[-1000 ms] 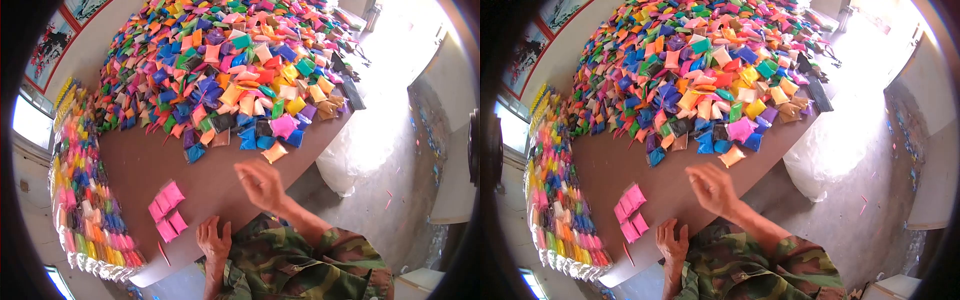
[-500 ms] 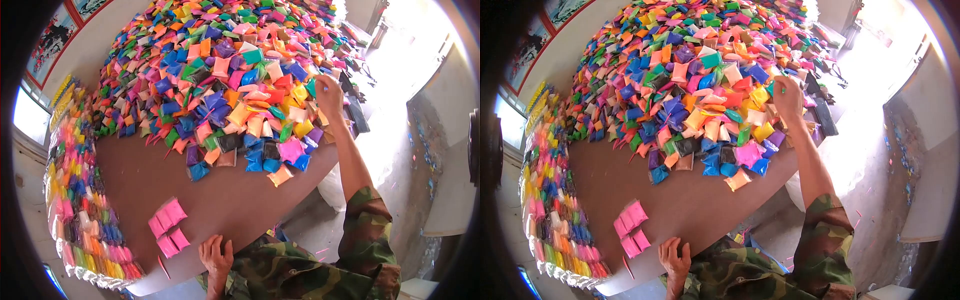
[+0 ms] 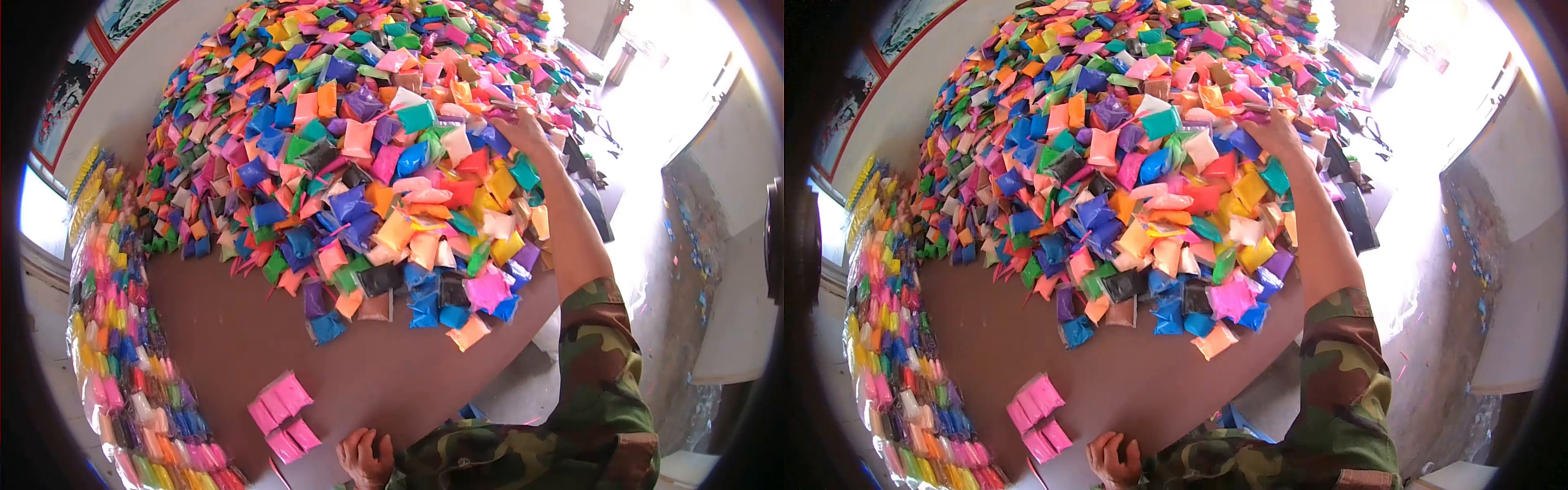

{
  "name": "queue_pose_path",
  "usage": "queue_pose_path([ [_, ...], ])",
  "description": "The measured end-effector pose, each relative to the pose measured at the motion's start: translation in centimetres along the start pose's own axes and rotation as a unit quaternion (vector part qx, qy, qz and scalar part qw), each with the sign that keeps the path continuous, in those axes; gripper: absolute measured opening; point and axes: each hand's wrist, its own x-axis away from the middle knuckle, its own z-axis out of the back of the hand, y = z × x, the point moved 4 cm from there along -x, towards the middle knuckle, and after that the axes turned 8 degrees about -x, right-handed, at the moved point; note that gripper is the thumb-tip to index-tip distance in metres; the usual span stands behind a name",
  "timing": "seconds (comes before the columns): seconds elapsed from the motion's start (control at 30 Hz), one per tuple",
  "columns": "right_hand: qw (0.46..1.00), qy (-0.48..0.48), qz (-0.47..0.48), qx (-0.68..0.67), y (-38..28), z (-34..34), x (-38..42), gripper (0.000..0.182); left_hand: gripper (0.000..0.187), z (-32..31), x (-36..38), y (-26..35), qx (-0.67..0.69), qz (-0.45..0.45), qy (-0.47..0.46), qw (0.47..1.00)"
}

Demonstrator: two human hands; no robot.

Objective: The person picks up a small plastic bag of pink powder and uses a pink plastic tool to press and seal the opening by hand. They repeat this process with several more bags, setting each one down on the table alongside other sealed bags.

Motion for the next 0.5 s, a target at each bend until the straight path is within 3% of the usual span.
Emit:
queue_pose_path([
  [0.17,0.996,-0.030,0.050,-0.072,0.3,-1.4,-2.1,0.057,0.024,0.2,-0.5,0.3,-0.002,0.009,0.000,1.000],
  [0.27,0.990,-0.013,0.018,-0.140,-3.9,-1.8,-0.3,0.056,0.026,-0.1,-0.4,0.1,-0.008,0.015,0.000,1.000],
  [0.3,0.975,-0.021,0.065,-0.212,-4.5,-2.7,-0.7,0.055,0.026,-0.2,-0.2,0.0,-0.007,0.018,0.001,1.000],
  [0.4,0.987,0.030,0.109,-0.116,-4.6,-3.7,-2.4,0.050,0.025,-0.2,0.2,-0.2,-0.003,0.019,0.004,1.000],
  [0.5,0.985,0.032,0.122,-0.115,-5.3,-5.0,-3.8,0.043,0.025,-0.6,0.3,-0.3,-0.007,0.021,0.011,1.000],
])
